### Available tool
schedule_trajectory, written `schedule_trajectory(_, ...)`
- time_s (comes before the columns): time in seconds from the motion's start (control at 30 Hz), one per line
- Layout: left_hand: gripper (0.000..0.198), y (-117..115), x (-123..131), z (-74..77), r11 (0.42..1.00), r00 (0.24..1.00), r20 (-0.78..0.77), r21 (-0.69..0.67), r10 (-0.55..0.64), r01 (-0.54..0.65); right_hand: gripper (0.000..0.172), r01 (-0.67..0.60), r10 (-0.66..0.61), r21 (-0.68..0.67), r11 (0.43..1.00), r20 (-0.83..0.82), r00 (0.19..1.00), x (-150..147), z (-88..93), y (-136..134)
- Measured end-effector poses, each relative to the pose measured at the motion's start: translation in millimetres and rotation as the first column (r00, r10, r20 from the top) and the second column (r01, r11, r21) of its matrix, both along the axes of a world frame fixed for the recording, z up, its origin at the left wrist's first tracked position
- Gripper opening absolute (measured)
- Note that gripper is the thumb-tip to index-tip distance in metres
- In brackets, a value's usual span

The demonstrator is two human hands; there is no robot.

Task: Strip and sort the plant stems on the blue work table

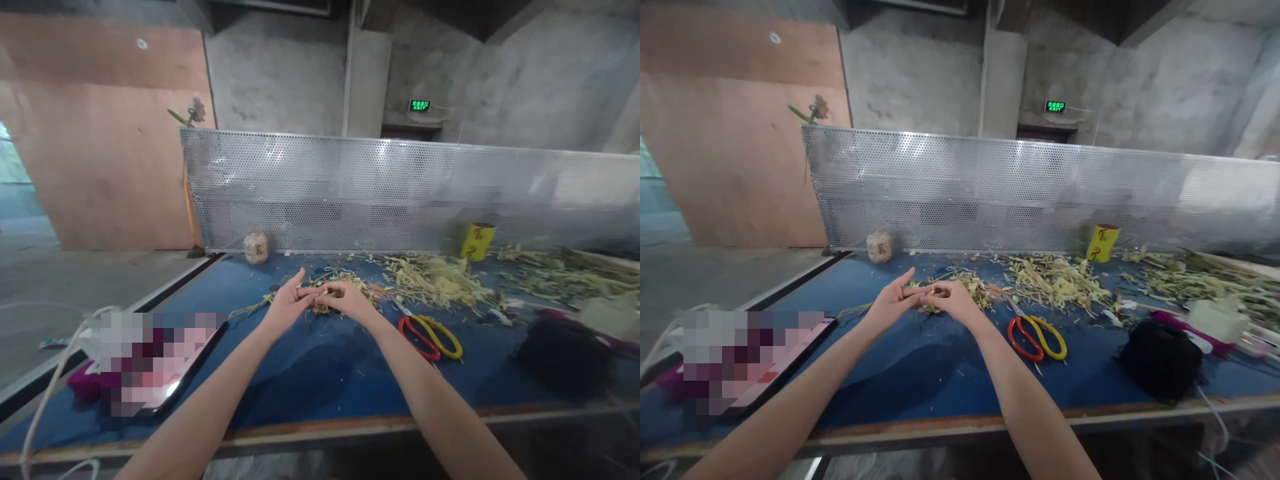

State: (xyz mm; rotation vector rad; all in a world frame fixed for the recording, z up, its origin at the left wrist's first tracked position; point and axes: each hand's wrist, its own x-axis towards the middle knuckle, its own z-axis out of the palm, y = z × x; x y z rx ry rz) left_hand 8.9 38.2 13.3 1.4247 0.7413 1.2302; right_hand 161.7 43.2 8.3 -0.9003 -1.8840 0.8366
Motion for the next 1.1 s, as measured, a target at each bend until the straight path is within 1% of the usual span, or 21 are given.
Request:
schedule_trajectory(0.1,0.09,-3,-2,1.4,0.995,0.996,-0.089,0.098,0.023,-0.014,0.028,-0.022,0.016,-0.076,0.997,-0.077,0.997,-1,-0.6,1)
schedule_trajectory(0.2,0.088,-7,-3,3.1,0.977,0.983,-0.146,0.199,0.111,-0.081,0.029,-0.014,-0.006,-0.172,0.985,-0.114,0.993,0,-2.3,3)
schedule_trajectory(0.27,0.088,-9,-4,3.2,0.958,0.972,-0.162,0.26,0.171,-0.126,0.031,0.021,-0.046,-0.195,0.981,-0.125,0.991,1,-3.7,4)
schedule_trajectory(0.37,0.087,-9,-4,1.6,0.928,0.944,-0.224,0.337,0.241,-0.157,0.032,0.075,-0.1,-0.184,0.98,-0.129,0.987,2,-4.8,6)
schedule_trajectory(0.5,0.077,-7,-3,0.5,0.898,0.891,-0.324,0.403,0.317,-0.173,0.03,0.122,-0.143,-0.165,0.979,-0.123,0.982,2,-4.2,6)
schedule_trajectory(0.57,0.07,-8,-2,2.5,0.896,0.876,-0.35,0.408,0.332,-0.177,0.028,0.168,-0.187,-0.149,0.974,-0.122,0.975,1,-3.7,6)
schedule_trajectory(0.7,0.057,-12,0,7.9,0.904,0.87,-0.361,0.382,0.336,-0.191,0.028,0.256,-0.264,-0.078,0.964,-0.121,0.957,-2,-3.4,5)
schedule_trajectory(0.77,0.053,-12,0,8.2,0.89,0.856,-0.375,0.416,0.356,-0.188,0.024,0.3,-0.309,-0.083,0.95,-0.133,0.942,-2,-3.3,5)
schedule_trajectory(0.83,0.05,-11,0,6.2,0.849,0.815,-0.415,0.501,0.405,-0.167,0.021,0.342,-0.357,-0.117,0.932,-0.149,0.922,-2,-2.9,6)
schedule_trajectory(0.87,0.05,-10,-1,4.7,0.823,0.78,-0.45,0.55,0.435,-0.142,0.02,0.358,-0.375,-0.129,0.925,-0.156,0.914,-1,-2.5,6)
schedule_trajectory(0.9,0.05,-10,-1,3.2,0.795,0.732,-0.494,0.597,0.469,-0.106,0.019,0.368,-0.386,-0.134,0.92,-0.162,0.908,-1,-2.2,6)
schedule_trajectory(0.97,0.052,-10,-1,0.9,0.742,0.613,-0.581,0.67,0.536,-0.014,0.019,0.375,-0.394,-0.132,0.917,-0.172,0.903,0,-1.5,7)
schedule_trajectory(1.03,0.053,-12,-1,0.2,0.709,0.515,-0.629,0.703,0.583,0.057,0.019,0.376,-0.394,-0.127,0.918,-0.176,0.902,1,-0.9,7)
schedule_trajectory(1.07,0.055,-13,-1,0.5,0.705,0.496,-0.637,0.706,0.59,0.07,0.02,0.371,-0.388,-0.124,0.92,-0.174,0.905,1,-0.6,7)
schedule_trajectory(1.1,0.059,-15,-1,1.1,0.711,0.505,-0.637,0.7,0.583,0.062,0.02,0.355,-0.37,-0.115,0.928,-0.172,0.913,2,-0.4,7)
